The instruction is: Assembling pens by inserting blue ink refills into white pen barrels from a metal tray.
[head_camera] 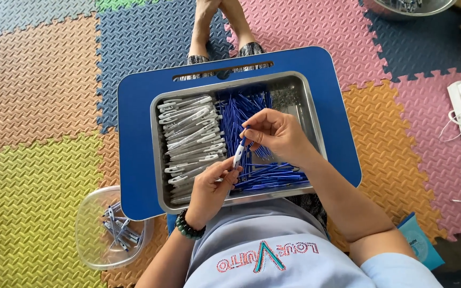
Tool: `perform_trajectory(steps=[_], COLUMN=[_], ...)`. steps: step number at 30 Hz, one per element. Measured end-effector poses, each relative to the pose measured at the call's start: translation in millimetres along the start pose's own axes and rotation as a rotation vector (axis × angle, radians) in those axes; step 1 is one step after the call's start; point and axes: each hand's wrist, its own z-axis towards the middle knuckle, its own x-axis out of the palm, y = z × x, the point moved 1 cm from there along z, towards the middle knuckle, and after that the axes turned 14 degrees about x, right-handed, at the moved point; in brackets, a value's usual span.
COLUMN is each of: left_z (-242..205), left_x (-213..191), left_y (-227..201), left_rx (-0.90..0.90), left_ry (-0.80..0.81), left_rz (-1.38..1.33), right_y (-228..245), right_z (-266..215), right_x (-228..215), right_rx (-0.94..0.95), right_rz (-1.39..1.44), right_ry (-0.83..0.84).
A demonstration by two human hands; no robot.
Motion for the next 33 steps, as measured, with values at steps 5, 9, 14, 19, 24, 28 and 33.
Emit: perform_trajectory(steps=[5,9,14,19,24,28,33], left_z=[-1.3,-0.9,-0.7,2.1,1.1,3.1,4.0], left_x=[-2.4,-3.4,-5.2,-6.3,-7.6,-9.3,-10.4], left_y=[1.8,1.4,-1.4,-5.7,-1.5,-4.2,-5.5], left_rx=[0.016,0.020,0.009,0.008,-0.026,-0.039,-0.076], left_ry=[0.000,0.005,0.000,-0.002,-0.039,-0.058,-0.068], left_rz=[0.010,0.003,-0.017,-0.011,-0.042,-0.037,-0.128], right_y=[0.6,-14.2,-3.6,-12.8,-4.4,-7.5,-6.4], right_z=[-0.7,4.5,-0.1,0.2,-3.5,-3.6,-1.1], right_x=[1.2,-6.7,-1.7,-0.8,1.3,1.1,-2.8], right_rx=[0.008,-0.008,0.010,0.014,0.062,0.087,0.072], right_rz=[0.014,0.026,0.067,0.053,-0.024,-0.030,-0.039], right_ry=[0.014,0.008,0.059,0.044,0.025,0.044,0.089])
